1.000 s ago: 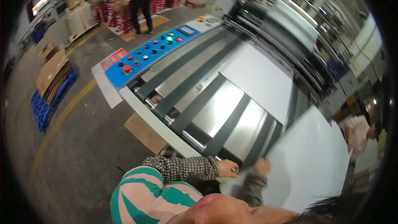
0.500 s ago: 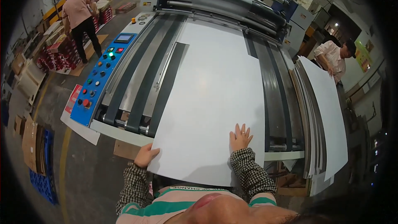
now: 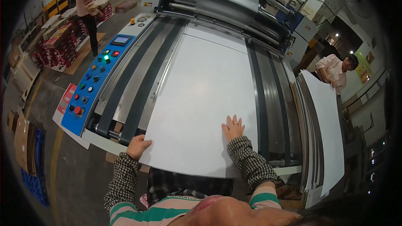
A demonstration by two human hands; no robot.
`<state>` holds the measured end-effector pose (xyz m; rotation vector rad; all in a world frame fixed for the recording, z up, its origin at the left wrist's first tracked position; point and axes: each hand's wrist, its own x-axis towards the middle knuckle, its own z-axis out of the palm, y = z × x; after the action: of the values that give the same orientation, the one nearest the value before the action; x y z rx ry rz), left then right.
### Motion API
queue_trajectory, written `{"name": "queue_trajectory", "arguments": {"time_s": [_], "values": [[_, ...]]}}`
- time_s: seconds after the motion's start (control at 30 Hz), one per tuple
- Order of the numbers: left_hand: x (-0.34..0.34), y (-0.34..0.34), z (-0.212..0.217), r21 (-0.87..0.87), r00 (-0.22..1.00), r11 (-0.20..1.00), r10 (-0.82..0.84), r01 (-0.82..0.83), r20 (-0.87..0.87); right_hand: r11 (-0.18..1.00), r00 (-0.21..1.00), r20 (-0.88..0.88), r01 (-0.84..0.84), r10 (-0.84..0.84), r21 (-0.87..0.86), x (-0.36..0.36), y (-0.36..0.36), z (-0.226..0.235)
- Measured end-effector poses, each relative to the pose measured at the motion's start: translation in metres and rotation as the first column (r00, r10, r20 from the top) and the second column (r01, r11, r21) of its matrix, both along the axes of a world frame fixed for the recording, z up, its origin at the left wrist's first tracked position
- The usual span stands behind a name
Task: Manually feeding white paper sheets into a processing or laminating machine in an industrial setting.
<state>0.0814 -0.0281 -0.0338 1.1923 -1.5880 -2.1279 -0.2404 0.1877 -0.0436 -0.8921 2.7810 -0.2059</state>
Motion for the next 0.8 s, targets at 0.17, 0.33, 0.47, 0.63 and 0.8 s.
{"name": "queue_trajectory", "arguments": {"time_s": [0.17, 0.33, 0.47, 0.63, 0.8], "values": [[-0.038, -0.046, 0.010, -0.261, 0.978, 0.963, 0.113, -0.064, 0.174, 0.999, 0.999, -0.011, 0.031, -0.031, 0.031, -0.043, -0.049, 0.015], [-0.111, -0.009, 0.000, -0.963, 0.995, 0.263, -0.097, 0.056, 0.031, 0.935, 0.985, -0.073, -0.171, 0.156, -0.311, -0.103, -0.066, -0.005], [-0.152, 0.022, 0.003, -0.900, 0.864, -0.023, -0.268, 0.436, 0.426, 0.672, 0.710, -0.667, -0.609, 0.225, -0.421, -0.158, 0.002, -0.002], [-0.178, 0.015, 0.003, -0.883, 0.886, 0.073, -0.054, 0.463, 0.460, 0.929, -0.045, -0.942, 0.154, -0.333, -0.336, -0.236, 0.327, 0.057], [-0.171, 0.050, -0.005, -0.894, 0.911, 0.175, -0.055, 0.412, 0.409, 0.844, 0.578, -0.615, 0.385, -0.536, -0.374, -0.105, 0.448, 0.121]]}}
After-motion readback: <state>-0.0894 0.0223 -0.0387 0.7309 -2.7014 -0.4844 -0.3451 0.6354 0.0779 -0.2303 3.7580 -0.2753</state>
